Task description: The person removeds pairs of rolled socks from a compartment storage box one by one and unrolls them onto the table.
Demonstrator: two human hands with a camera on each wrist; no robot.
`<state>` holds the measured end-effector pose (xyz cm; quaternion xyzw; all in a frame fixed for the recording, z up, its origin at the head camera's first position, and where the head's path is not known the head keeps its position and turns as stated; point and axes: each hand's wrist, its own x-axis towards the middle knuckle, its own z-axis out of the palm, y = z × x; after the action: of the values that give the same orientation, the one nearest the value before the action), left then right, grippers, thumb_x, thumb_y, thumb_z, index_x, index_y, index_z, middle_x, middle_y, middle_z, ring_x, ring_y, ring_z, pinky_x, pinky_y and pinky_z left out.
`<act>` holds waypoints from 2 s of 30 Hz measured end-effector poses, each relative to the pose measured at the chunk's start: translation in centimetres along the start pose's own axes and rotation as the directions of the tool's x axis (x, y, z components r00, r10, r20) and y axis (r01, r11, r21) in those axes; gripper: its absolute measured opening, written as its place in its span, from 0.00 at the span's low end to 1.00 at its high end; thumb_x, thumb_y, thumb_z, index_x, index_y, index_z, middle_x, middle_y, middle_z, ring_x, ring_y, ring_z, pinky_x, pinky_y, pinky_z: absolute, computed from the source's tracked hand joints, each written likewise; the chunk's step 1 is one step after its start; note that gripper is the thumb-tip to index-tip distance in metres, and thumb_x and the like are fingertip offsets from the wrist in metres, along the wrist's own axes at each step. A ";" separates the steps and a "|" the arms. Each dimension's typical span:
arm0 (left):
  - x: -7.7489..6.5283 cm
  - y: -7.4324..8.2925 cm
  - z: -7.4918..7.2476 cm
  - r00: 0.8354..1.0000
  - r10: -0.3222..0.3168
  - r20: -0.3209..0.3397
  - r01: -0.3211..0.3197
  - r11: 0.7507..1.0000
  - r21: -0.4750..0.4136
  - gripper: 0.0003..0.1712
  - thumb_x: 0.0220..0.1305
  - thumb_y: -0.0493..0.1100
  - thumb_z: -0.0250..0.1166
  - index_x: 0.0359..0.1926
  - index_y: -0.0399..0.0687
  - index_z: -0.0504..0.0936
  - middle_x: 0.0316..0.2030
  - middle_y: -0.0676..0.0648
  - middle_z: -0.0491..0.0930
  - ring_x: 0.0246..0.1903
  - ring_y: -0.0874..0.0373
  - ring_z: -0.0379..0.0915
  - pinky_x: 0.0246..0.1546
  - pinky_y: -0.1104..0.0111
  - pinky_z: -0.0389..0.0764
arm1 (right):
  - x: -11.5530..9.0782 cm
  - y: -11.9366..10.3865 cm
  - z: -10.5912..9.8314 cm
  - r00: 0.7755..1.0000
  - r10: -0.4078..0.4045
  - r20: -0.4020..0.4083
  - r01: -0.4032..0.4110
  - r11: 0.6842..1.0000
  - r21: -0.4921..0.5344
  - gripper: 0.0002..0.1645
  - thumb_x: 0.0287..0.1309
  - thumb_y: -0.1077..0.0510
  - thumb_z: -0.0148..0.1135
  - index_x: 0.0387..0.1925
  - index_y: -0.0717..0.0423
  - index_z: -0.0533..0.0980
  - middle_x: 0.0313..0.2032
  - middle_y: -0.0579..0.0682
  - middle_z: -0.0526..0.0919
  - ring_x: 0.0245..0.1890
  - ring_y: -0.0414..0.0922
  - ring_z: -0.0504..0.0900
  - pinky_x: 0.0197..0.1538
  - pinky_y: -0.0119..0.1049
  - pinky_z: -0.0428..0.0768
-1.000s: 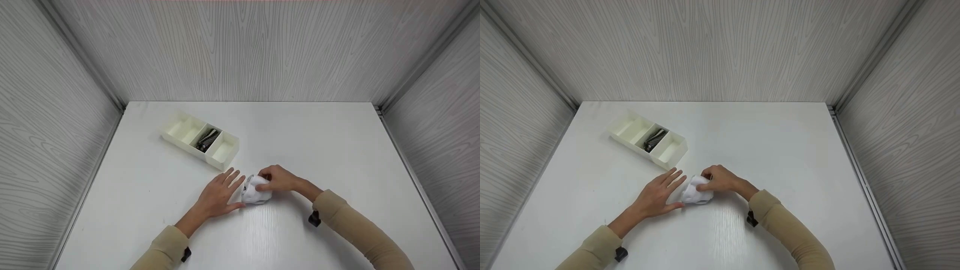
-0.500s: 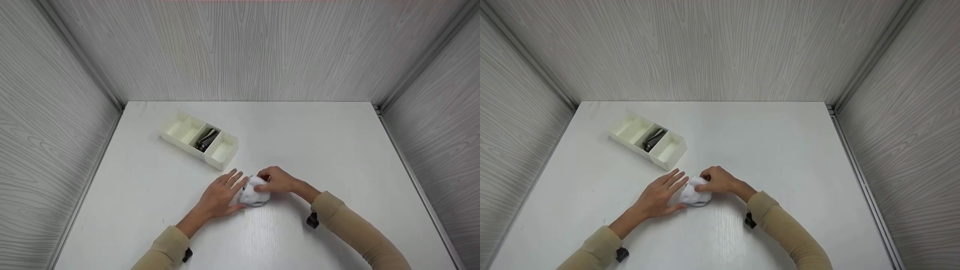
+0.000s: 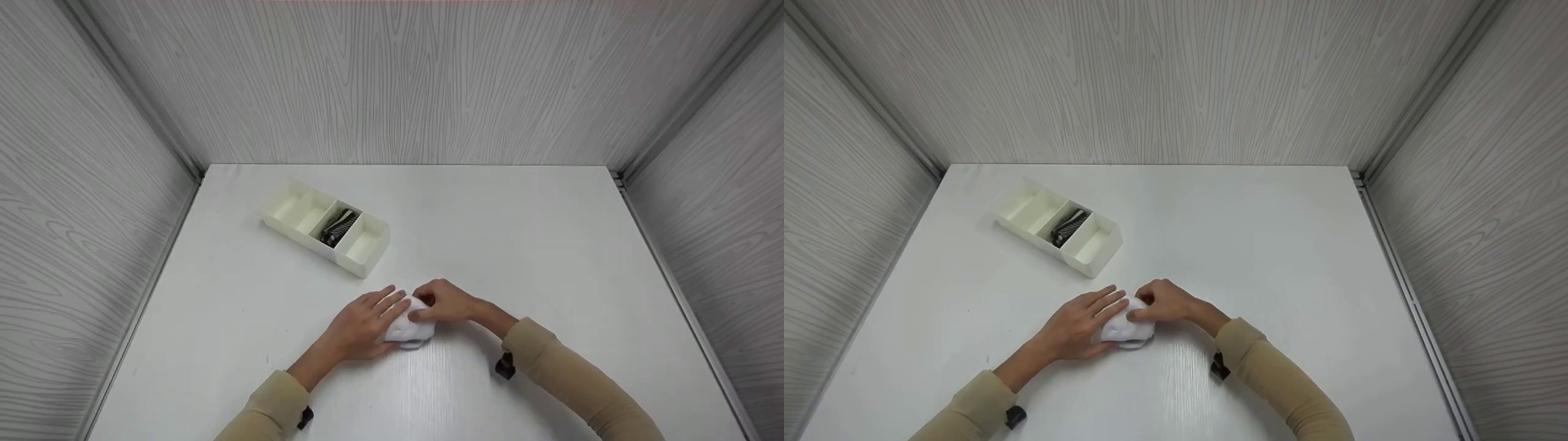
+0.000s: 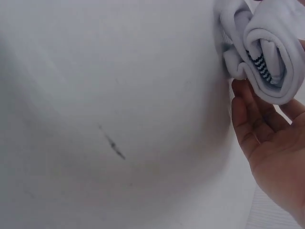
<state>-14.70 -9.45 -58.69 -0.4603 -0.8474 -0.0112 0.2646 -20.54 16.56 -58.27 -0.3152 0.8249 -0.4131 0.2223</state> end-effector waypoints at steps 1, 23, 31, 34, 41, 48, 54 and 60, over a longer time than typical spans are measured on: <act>0.1 0.0 0.1 1.000 0.000 -0.003 0.000 1.000 0.006 0.47 0.57 0.71 0.72 0.68 0.48 0.78 0.65 0.48 0.83 0.67 0.52 0.79 0.63 0.65 0.81 | -0.1 0.0 0.1 1.000 -0.002 -0.012 0.002 1.000 0.005 0.14 0.61 0.48 0.70 0.40 0.54 0.87 0.26 0.38 0.76 0.28 0.32 0.70 0.33 0.26 0.69; 2.3 -1.6 0.8 0.986 -0.098 0.137 0.112 0.988 -0.105 0.42 0.54 0.73 0.72 0.57 0.47 0.83 0.51 0.49 0.88 0.60 0.52 0.81 0.55 0.63 0.86 | -4.3 0.5 0.6 0.889 -0.366 -0.274 0.226 0.874 -0.431 0.24 0.61 0.46 0.77 0.54 0.53 0.85 0.50 0.49 0.88 0.48 0.45 0.88 0.49 0.41 0.88; 3.4 -2.5 1.1 0.982 -0.093 0.166 0.116 0.984 -0.134 0.37 0.60 0.72 0.67 0.52 0.46 0.85 0.44 0.48 0.87 0.50 0.53 0.82 0.47 0.64 0.86 | -4.2 0.6 0.9 0.824 -0.519 -0.227 0.238 0.680 -0.693 0.33 0.53 0.42 0.82 0.57 0.53 0.83 0.52 0.52 0.86 0.49 0.46 0.87 0.47 0.38 0.88; 3.5 -2.7 1.1 0.981 -0.095 0.169 0.122 0.980 -0.158 0.35 0.63 0.71 0.66 0.52 0.47 0.85 0.44 0.47 0.86 0.48 0.53 0.81 0.46 0.63 0.86 | -3.9 0.6 1.0 0.834 -0.501 -0.231 0.211 0.677 -0.705 0.29 0.54 0.46 0.82 0.55 0.52 0.84 0.50 0.50 0.87 0.47 0.45 0.88 0.47 0.37 0.88; 3.2 -2.3 0.7 0.983 -0.119 0.143 0.141 0.978 -0.153 0.34 0.66 0.70 0.66 0.55 0.47 0.84 0.46 0.47 0.85 0.49 0.52 0.82 0.44 0.62 0.87 | -3.4 0.4 1.1 0.839 -0.484 -0.248 0.200 0.698 -0.688 0.21 0.52 0.52 0.80 0.48 0.52 0.87 0.44 0.48 0.89 0.42 0.43 0.88 0.46 0.35 0.88; 2.6 -1.6 -0.2 0.988 -0.102 0.120 0.117 0.985 -0.127 0.32 0.66 0.67 0.68 0.59 0.49 0.82 0.49 0.48 0.83 0.53 0.54 0.80 0.51 0.62 0.86 | -3.4 0.4 1.3 0.905 -0.365 -0.218 0.199 0.816 -0.542 0.19 0.55 0.53 0.76 0.48 0.53 0.87 0.42 0.48 0.91 0.42 0.43 0.89 0.45 0.37 0.88; 2.0 -1.0 -0.6 0.994 -0.070 0.089 0.079 0.991 -0.105 0.34 0.63 0.64 0.72 0.63 0.50 0.80 0.54 0.48 0.81 0.56 0.54 0.79 0.55 0.63 0.85 | -3.3 0.4 1.1 0.956 -0.234 -0.175 0.157 0.917 -0.367 0.18 0.58 0.57 0.72 0.51 0.57 0.86 0.43 0.51 0.91 0.42 0.42 0.88 0.47 0.38 0.87; 1.7 -1.0 -0.2 0.997 -0.036 0.067 0.039 0.999 -0.038 0.37 0.59 0.60 0.77 0.65 0.51 0.80 0.59 0.47 0.82 0.60 0.52 0.80 0.58 0.63 0.84 | -2.9 0.6 0.8 0.970 -0.150 -0.189 0.096 0.958 -0.269 0.19 0.59 0.58 0.70 0.52 0.59 0.86 0.44 0.52 0.91 0.43 0.43 0.87 0.49 0.37 0.87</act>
<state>-16.16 -8.78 -57.55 -0.4496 -0.8637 -0.0174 0.2272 -18.21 18.38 -58.94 -0.3475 0.8689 -0.3462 0.0658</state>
